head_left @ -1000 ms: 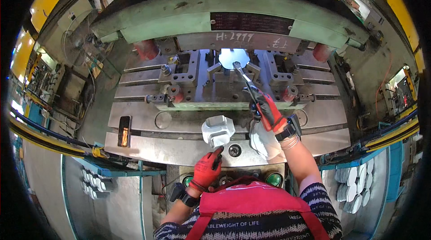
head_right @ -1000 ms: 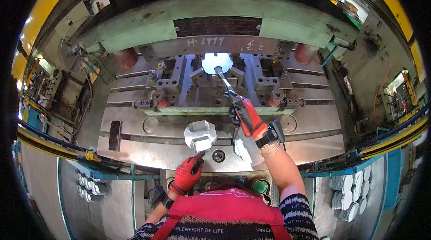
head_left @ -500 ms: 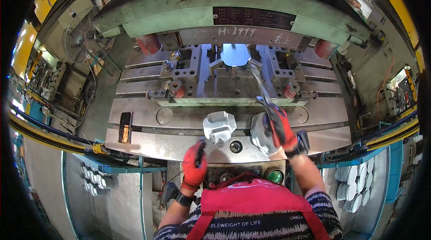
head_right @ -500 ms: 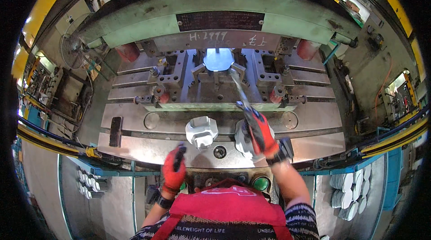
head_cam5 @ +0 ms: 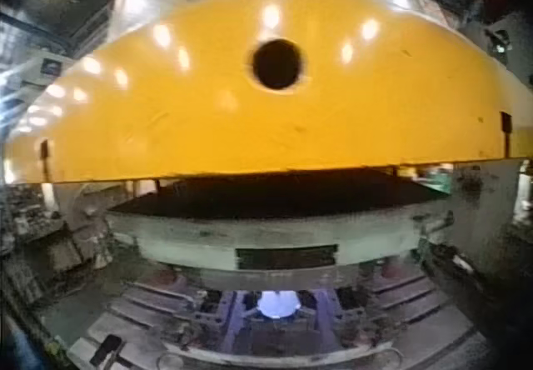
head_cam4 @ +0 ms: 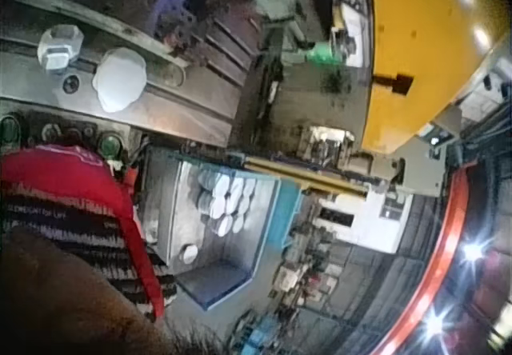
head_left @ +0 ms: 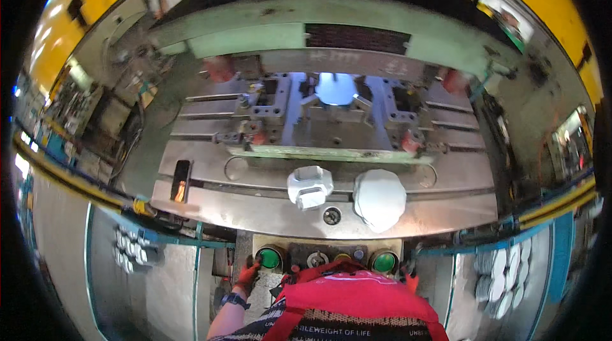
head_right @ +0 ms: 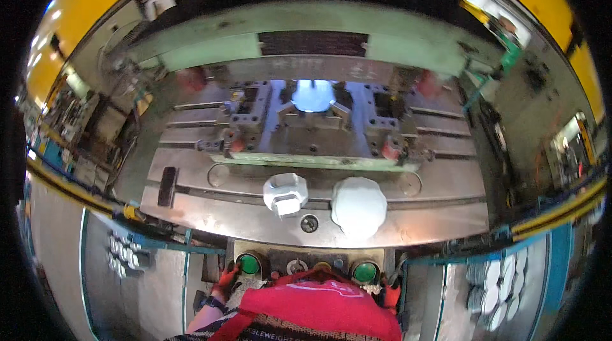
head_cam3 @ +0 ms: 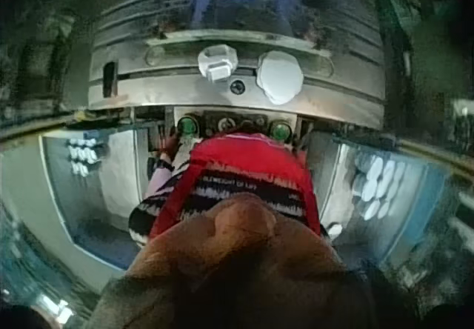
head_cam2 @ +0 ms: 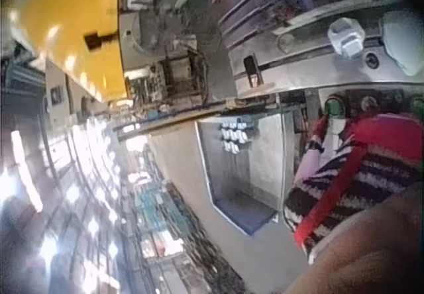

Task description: Operating a hydraulic press to stamp metal components using tongs for placement and removal.

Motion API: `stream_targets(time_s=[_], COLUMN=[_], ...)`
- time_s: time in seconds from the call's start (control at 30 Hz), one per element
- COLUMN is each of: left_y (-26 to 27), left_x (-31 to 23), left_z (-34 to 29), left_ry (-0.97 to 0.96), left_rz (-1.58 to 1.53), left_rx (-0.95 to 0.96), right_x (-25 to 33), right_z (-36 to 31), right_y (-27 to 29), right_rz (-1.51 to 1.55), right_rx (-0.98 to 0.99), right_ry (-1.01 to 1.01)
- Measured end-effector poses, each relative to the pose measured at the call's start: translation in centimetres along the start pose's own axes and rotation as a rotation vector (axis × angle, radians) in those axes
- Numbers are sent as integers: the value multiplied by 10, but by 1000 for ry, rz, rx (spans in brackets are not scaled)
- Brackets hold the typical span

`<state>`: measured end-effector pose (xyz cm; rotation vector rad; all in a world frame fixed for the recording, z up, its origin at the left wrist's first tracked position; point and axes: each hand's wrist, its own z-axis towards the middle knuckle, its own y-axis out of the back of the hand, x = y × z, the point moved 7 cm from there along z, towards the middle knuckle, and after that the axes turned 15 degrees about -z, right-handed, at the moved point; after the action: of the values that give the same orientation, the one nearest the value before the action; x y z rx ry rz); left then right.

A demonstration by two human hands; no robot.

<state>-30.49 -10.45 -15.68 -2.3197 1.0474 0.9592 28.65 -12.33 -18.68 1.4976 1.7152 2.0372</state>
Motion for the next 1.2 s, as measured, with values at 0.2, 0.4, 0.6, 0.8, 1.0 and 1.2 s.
stream_targets(time_s=[0.2,0.4,0.6,0.8,1.0,1.2], left_y=[-3,-30,-24,-25,-24,-23], left_x=[35,-4,6,7,10,22], left_z=[21,-27,-13,-3,-11,-4], left_ry=[-304,-135,-127,-151,-134,-137], left_rz=[460,575,549,551,543,572], left_rx=[-138,-192,-241,-248,-221,-176], right_x=[43,168,209,216,210,186], right_z=[0,11,11,13,15,21], right_y=[-107,-145,-168,-175,-175,-161], right_rz=[-260,-236,-239,-252,-271,-267], right_rx=[195,391,485,510,529,516], right_ry=[352,511,588,582,570,526])
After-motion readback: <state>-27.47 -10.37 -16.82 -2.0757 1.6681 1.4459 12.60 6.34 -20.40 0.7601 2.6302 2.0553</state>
